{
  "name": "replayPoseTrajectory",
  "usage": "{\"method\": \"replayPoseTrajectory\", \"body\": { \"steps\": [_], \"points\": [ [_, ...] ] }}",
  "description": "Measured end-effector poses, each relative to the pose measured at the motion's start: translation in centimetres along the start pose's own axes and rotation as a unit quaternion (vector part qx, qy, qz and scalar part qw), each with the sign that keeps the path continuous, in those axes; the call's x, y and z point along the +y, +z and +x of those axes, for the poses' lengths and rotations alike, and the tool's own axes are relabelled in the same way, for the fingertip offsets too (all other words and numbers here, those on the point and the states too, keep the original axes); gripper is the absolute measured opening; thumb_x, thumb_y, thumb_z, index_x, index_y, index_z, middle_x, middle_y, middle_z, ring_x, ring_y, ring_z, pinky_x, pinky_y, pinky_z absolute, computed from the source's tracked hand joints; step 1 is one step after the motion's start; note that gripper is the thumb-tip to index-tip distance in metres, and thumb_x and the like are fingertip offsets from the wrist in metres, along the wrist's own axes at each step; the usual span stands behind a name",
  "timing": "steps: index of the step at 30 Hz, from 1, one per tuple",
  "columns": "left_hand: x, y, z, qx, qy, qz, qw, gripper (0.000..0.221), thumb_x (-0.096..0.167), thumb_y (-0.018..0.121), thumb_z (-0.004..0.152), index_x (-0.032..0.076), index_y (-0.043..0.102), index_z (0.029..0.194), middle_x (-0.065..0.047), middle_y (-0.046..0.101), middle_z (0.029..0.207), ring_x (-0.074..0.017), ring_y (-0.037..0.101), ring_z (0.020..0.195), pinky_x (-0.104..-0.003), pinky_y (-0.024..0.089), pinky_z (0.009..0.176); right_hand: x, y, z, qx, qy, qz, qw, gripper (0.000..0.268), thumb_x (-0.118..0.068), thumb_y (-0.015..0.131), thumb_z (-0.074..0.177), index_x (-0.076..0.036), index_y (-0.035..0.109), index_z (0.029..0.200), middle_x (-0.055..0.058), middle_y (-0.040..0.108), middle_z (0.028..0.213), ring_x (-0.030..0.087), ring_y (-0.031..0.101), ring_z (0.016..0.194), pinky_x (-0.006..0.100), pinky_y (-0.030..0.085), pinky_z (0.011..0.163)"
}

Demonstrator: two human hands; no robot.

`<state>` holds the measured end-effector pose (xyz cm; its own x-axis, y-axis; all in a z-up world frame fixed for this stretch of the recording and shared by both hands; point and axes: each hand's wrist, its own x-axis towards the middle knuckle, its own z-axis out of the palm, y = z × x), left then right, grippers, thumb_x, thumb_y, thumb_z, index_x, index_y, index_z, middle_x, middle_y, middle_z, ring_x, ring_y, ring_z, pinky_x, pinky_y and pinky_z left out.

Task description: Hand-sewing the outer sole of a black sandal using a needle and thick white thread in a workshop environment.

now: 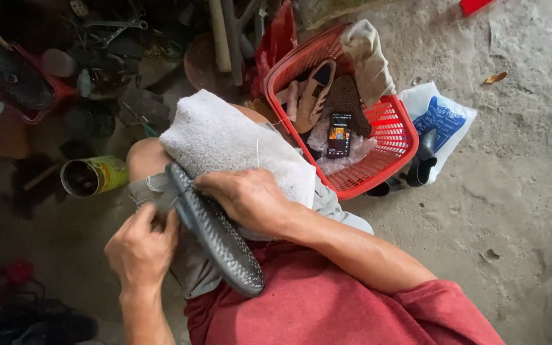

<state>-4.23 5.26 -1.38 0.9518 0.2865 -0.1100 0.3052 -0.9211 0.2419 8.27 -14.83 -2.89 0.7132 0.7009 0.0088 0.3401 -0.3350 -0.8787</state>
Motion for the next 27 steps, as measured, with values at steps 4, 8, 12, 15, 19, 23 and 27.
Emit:
{"method": "replayPoseTrajectory", "body": {
  "steps": [4, 8, 12, 15, 19, 23, 27],
  "points": [
    [-2.8, -0.1, -2.4, -0.035, -0.154, 0.062, 0.986, 0.06, 0.073, 0.059, 0.096, 0.017, 0.062, 0.073, -0.003, 0.066, 0.065, -0.0309, 0.064, 0.063, -0.045, 0.042, 0.058, -0.9, 0.0, 0.6, 0.004, 0.025, -0.012, 1.0, 0.032, -0.027, 0.051, 0.106, -0.018, 0.054, 0.137, 0.004, 0.071, 0.133, 0.029, 0.075, 0.105, 0.048, 0.058, 0.059],
    [-5.6, 0.3, -5.0, -0.023, -0.229, 0.048, 0.972, 0.057, 0.071, 0.06, 0.096, 0.019, 0.06, 0.072, -0.007, 0.06, 0.062, -0.0402, 0.064, 0.074, -0.048, 0.047, 0.07, -0.6, -0.5, 0.3, -0.047, -0.018, -0.069, 0.996, 0.03, -0.018, 0.054, 0.1, -0.011, 0.056, 0.13, 0.009, 0.071, 0.094, 0.033, 0.07, 0.084, 0.048, 0.051, 0.061],
    [-2.6, -1.1, -3.2, 0.024, -0.15, -0.092, 0.984, 0.041, 0.053, 0.078, 0.087, 0.018, 0.06, 0.077, 0.0, 0.052, 0.063, -0.0232, 0.05, 0.06, -0.039, 0.04, 0.059, -1.7, -1.8, -0.3, -0.15, -0.051, -0.05, 0.986, 0.004, -0.014, 0.056, 0.094, -0.011, 0.056, 0.096, 0.01, 0.061, 0.081, 0.034, 0.063, 0.074, 0.049, 0.047, 0.059],
    [-1.1, -1.8, -1.8, 0.038, -0.15, -0.23, 0.961, 0.036, 0.046, 0.079, 0.086, 0.014, 0.062, 0.084, 0.002, 0.048, 0.062, -0.014, 0.048, 0.058, -0.033, 0.045, 0.06, -3.5, -5.0, -0.4, -0.189, -0.04, 0.08, 0.978, 0.01, -0.009, 0.053, 0.095, -0.008, 0.062, 0.097, 0.014, 0.063, 0.102, 0.03, 0.064, 0.095, 0.041, 0.046, 0.083],
    [0.3, -2.0, -0.5, 0.064, -0.194, -0.38, 0.902, 0.016, 0.028, 0.071, 0.094, 0.013, 0.064, 0.092, 0.004, 0.066, 0.082, -0.009, 0.059, 0.073, -0.026, 0.051, 0.07, -5.2, -8.3, -0.2, -0.191, 0.03, 0.327, 0.925, 0.012, -0.02, 0.057, 0.095, -0.01, 0.06, 0.092, 0.02, 0.056, 0.147, 0.029, 0.053, 0.135, 0.048, 0.044, 0.11],
    [-0.3, -1.2, -0.6, 0.081, -0.104, -0.378, 0.916, 0.016, 0.02, 0.065, 0.099, 0.009, 0.067, 0.11, -0.004, 0.073, 0.099, -0.0146, 0.069, 0.084, -0.028, 0.06, 0.074, -7.1, -4.7, 1.1, -0.145, 0.044, 0.37, 0.917, 0.02, -0.019, 0.057, 0.101, -0.009, 0.056, 0.083, 0.02, 0.066, 0.127, 0.018, 0.068, 0.093, 0.033, 0.057, 0.083],
    [-0.2, -0.6, 0.1, 0.119, -0.008, -0.344, 0.931, 0.027, 0.007, 0.066, 0.097, 0.005, 0.067, 0.124, -0.01, 0.073, 0.124, -0.0242, 0.073, 0.111, -0.035, 0.057, 0.095, -7.0, 0.3, 1.4, -0.097, 0.06, 0.01, 0.993, 0.077, -0.046, 0.078, 0.082, -0.007, 0.047, 0.141, 0.005, 0.052, 0.138, 0.014, 0.055, 0.067, 0.032, 0.052, 0.063]
  ]
}}
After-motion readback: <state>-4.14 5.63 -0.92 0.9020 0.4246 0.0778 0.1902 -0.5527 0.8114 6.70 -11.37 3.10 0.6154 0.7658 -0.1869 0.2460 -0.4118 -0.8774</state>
